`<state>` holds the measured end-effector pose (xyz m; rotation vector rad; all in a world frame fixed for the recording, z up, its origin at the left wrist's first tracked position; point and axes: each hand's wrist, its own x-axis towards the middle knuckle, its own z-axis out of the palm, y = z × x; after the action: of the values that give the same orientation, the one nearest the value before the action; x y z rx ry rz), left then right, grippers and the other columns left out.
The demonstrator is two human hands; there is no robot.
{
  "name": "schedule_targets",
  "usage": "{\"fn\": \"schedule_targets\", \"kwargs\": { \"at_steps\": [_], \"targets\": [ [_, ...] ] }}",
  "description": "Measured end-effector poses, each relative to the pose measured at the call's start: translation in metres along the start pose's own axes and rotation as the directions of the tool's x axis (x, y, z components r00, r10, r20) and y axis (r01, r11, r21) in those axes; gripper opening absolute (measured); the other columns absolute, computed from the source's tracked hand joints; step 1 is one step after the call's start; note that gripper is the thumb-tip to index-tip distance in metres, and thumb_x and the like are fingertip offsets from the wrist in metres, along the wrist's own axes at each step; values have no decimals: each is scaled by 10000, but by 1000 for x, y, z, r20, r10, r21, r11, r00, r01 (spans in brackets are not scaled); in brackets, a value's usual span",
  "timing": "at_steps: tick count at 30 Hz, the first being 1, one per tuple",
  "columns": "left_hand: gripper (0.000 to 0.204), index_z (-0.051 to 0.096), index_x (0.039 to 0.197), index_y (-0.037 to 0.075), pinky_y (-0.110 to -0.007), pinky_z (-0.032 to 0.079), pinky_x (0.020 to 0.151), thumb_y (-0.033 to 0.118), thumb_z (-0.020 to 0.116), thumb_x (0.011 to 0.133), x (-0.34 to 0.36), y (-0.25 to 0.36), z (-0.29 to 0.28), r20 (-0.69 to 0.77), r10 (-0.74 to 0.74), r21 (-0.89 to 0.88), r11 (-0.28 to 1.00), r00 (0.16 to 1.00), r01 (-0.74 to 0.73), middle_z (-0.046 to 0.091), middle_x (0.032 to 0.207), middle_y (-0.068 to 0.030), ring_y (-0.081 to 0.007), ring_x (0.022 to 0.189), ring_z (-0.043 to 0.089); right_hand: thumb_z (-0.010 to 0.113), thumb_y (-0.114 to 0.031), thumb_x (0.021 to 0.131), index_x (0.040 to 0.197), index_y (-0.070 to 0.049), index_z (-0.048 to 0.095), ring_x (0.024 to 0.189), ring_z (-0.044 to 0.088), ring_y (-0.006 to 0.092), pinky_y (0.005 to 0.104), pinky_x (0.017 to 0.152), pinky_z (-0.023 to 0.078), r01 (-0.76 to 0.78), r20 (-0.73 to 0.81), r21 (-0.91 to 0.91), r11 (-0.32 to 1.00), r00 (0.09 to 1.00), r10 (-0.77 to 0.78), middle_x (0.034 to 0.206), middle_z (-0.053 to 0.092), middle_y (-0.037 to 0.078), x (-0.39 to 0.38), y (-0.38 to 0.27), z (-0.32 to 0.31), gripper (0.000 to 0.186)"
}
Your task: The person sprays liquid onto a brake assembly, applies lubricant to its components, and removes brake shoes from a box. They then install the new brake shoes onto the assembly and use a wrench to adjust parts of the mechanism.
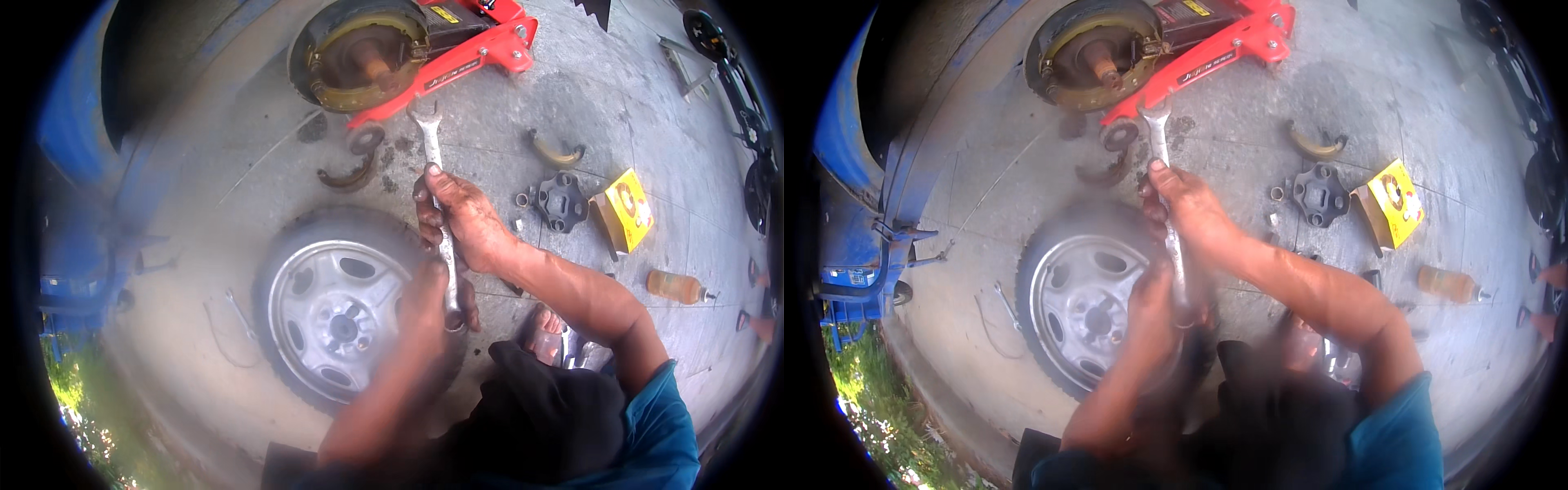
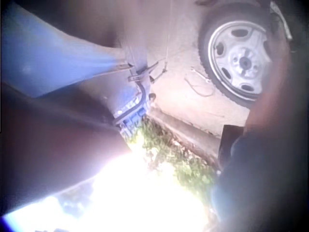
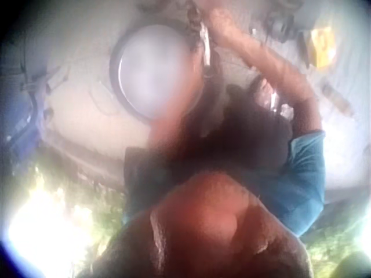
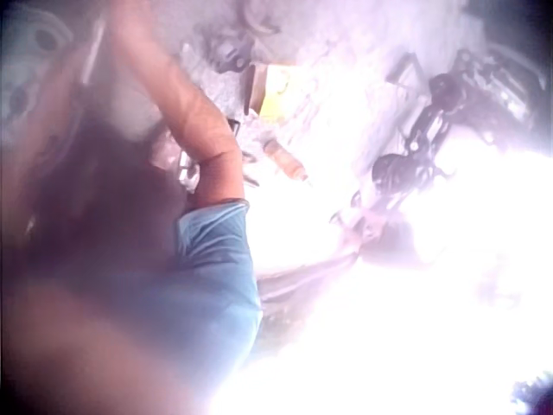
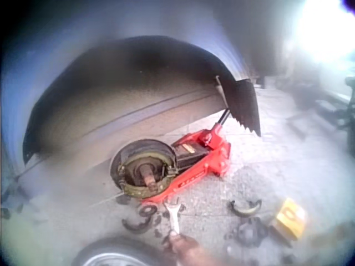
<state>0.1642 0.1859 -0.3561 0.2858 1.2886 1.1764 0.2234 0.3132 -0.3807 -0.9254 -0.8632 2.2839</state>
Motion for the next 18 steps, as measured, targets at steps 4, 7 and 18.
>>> {"fn": "schedule_targets", "kwargs": {
  "at_steps": [4,7,18],
  "targets": [
    [344,508,989,18,-279,360,380,357,448,981,-2,-2,20,-115,3,-156,988,993,-21,468,591,-42,-148,429,455,477,-456,964,846,-100,486,509,370,116,282,453,328,20,-85,119,993,996,-9,629,386,-22,4,-18,14,375],
    [374,555,1068,-7,-276,427,492,336,426,990,57,23,37,-145,64,110,993,987,-48,563,752,-76,-144,569,532,459,-432,974,792,-122,469,464,321,103,277,428,282,43,-248,24,999,968,-36,577,343,-45,42,-35,-1,359],
    [415,543,1161,-50,-399,482,733,305,417,987,46,16,37,-127,285,400,891,950,-214,614,979,-202,-337,849,591,464,-436,967,775,-127,446,451,292,93,278,423,241,34,-251,21,999,968,-28,569,338,-42,38,-49,12,364]
  ]
}}
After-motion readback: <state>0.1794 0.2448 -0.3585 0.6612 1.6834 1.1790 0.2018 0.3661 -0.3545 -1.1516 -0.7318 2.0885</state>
